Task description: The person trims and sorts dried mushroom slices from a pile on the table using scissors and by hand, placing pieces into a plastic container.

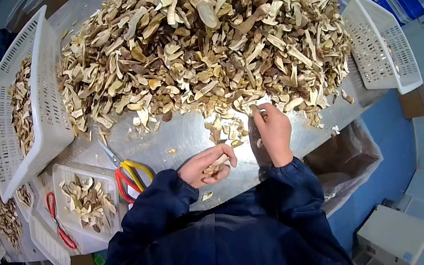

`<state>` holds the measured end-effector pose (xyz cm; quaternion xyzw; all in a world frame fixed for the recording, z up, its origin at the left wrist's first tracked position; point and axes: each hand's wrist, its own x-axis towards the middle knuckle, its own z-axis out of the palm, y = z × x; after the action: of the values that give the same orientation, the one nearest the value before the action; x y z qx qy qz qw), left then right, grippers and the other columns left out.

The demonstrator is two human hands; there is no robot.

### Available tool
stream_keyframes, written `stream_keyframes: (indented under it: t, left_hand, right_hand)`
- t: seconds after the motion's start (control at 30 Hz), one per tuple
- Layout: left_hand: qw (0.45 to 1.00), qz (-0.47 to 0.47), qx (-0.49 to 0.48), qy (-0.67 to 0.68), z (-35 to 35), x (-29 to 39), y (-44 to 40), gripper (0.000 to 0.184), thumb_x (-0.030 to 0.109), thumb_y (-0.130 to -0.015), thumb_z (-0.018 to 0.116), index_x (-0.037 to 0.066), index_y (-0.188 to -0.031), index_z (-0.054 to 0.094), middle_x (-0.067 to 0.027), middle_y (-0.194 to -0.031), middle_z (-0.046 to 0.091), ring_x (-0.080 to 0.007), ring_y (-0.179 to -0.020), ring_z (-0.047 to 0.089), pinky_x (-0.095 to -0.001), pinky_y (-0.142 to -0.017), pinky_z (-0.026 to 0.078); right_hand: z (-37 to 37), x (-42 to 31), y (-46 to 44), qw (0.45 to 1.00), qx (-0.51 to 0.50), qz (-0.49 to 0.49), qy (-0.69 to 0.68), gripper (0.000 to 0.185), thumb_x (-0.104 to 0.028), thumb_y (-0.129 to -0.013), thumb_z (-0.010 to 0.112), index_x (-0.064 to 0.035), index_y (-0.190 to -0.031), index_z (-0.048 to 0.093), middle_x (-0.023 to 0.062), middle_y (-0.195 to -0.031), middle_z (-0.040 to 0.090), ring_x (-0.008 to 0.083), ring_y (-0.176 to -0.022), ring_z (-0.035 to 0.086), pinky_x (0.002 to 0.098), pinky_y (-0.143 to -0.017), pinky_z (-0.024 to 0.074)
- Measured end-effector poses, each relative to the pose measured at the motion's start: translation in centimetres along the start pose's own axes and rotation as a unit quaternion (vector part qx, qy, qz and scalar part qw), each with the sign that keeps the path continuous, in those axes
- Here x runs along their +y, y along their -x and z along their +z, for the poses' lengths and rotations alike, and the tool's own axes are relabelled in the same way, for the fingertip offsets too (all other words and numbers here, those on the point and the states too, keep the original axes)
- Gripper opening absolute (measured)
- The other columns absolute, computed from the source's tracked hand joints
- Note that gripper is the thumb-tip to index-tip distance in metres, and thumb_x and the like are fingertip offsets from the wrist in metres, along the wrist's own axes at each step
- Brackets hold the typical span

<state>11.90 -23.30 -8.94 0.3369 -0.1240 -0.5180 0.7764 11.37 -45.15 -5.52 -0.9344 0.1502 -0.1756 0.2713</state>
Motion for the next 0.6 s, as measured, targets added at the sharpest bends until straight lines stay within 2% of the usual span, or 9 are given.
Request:
stream_keyframes:
  t: [0.1, 0.17, 0.27, 0.3, 0.33, 0.4, 0.47, 0.53, 0.6]
  left_hand:
    - [0.993, -0.083, -0.001, 0.084, 0.5, 1.0, 0.4, 0.048, 0.043, -0.1, 0.031, 0.005, -0.126, 0.046, -0.0071, -0.109, 0.053, -0.0094, -0.075, 0.048, -0.0161, -0.051, 0.034]
    - [0.997, -0.072, 0.024, -0.006, 2.1, 2.7, 0.8, 0.056, 0.049, -0.099, 0.025, 0.006, -0.131, 0.044, -0.0082, -0.117, 0.053, -0.0124, -0.089, 0.053, -0.0205, -0.065, 0.043]
    - [0.996, -0.052, 0.019, 0.077, 2.8, 2.0, 0.3, 0.066, 0.056, -0.097, 0.018, 0.008, -0.137, 0.039, -0.0096, -0.128, 0.05, -0.0178, -0.111, 0.052, -0.0318, -0.088, 0.045]
    - [0.989, -0.059, 0.016, 0.135, 2.5, 1.7, 0.2, 0.067, 0.057, -0.097, 0.017, 0.009, -0.138, 0.038, -0.0098, -0.131, 0.048, -0.0192, -0.115, 0.051, -0.0354, -0.094, 0.043]
    - [0.979, -0.067, 0.014, 0.193, 2.3, 1.4, 0.1, 0.069, 0.059, -0.096, 0.016, 0.009, -0.139, 0.037, -0.01, -0.134, 0.047, -0.0207, -0.12, 0.049, -0.039, -0.1, 0.041]
    - [0.949, -0.108, 0.023, 0.296, 1.5, 1.3, 0.0, 0.07, 0.06, -0.096, 0.016, 0.009, -0.138, 0.038, -0.01, -0.137, 0.044, -0.0228, -0.124, 0.047, -0.0445, -0.105, 0.037]
    - [0.985, 0.027, -0.011, 0.171, 1.5, 0.6, 0.5, 0.053, 0.046, -0.099, 0.026, 0.009, -0.132, 0.045, -0.0091, -0.14, 0.042, -0.0242, -0.125, 0.044, -0.0438, -0.102, 0.039]
    - [0.96, 0.013, 0.013, 0.279, 1.2, 0.4, 0.5, 0.044, 0.037, -0.1, 0.031, 0.009, -0.128, 0.049, -0.0091, -0.141, 0.042, -0.0243, -0.127, 0.043, -0.0426, -0.101, 0.039]
    - [0.983, 0.067, 0.026, 0.167, 1.4, 0.5, 0.5, 0.031, 0.025, -0.098, 0.038, 0.008, -0.119, 0.053, -0.0085, -0.136, 0.046, -0.0224, -0.124, 0.045, -0.0384, -0.095, 0.043]
  right_hand:
    - [-0.8, 0.4, 0.1, 0.978, -0.059, 0.115, -0.161, 0.02, -0.019, -0.083, 0.065, -0.0012, -0.092, 0.064, 0.0063, -0.067, 0.063, 0.013, -0.055, 0.056, 0.0252, -0.051, 0.0427]
    - [-2.9, -0.6, 0.4, 0.911, -0.139, 0.222, -0.317, 0.015, -0.013, -0.086, 0.062, 0.0005, -0.092, 0.064, -0.0009, -0.074, 0.063, 0.004, -0.06, 0.052, 0.0193, -0.051, 0.0392]
    - [-3.9, -3.7, 2.1, 0.898, -0.174, 0.118, -0.386, 0.015, -0.011, -0.085, 0.062, 0.0008, -0.094, 0.064, 0.0005, -0.077, 0.062, 0.0048, -0.063, 0.053, 0.0193, -0.054, 0.0412]
    - [-5.0, -6.2, 2.5, 0.86, -0.235, 0.208, -0.404, 0.015, -0.01, -0.085, 0.063, 0.0014, -0.095, 0.064, 0.0005, -0.08, 0.062, 0.0053, -0.07, 0.055, 0.0209, -0.061, 0.0453]
    - [-5.1, -7.2, 3.0, 0.876, -0.263, 0.176, -0.364, 0.018, -0.011, -0.082, 0.066, 0.0008, -0.095, 0.063, 0.0039, -0.084, 0.063, 0.0101, -0.078, 0.059, 0.0251, -0.069, 0.0479]
    - [-4.8, -7.8, 3.0, 0.934, -0.28, -0.053, -0.215, 0.025, -0.012, -0.076, 0.069, -0.0005, -0.096, 0.062, 0.0074, -0.089, 0.063, 0.0156, -0.083, 0.061, 0.0283, -0.071, 0.0485]
    - [-4.0, -7.1, 2.3, 0.957, -0.177, -0.054, -0.224, 0.027, -0.014, -0.073, 0.07, -0.0021, -0.096, 0.064, 0.0108, -0.091, 0.063, 0.0213, -0.084, 0.062, 0.031, -0.073, 0.0481]
    - [-2.9, -4.6, 0.7, 0.976, -0.108, 0.058, -0.179, 0.024, -0.011, -0.075, 0.067, -0.0024, -0.097, 0.065, 0.0126, -0.092, 0.064, 0.0226, -0.086, 0.062, 0.0313, -0.074, 0.0475]
    - [-1.3, -1.7, -1.5, 0.997, -0.038, 0.01, -0.059, 0.02, -0.009, -0.077, 0.066, -0.0026, -0.096, 0.065, 0.0133, -0.09, 0.061, 0.0256, -0.083, 0.061, 0.0331, -0.071, 0.0473]
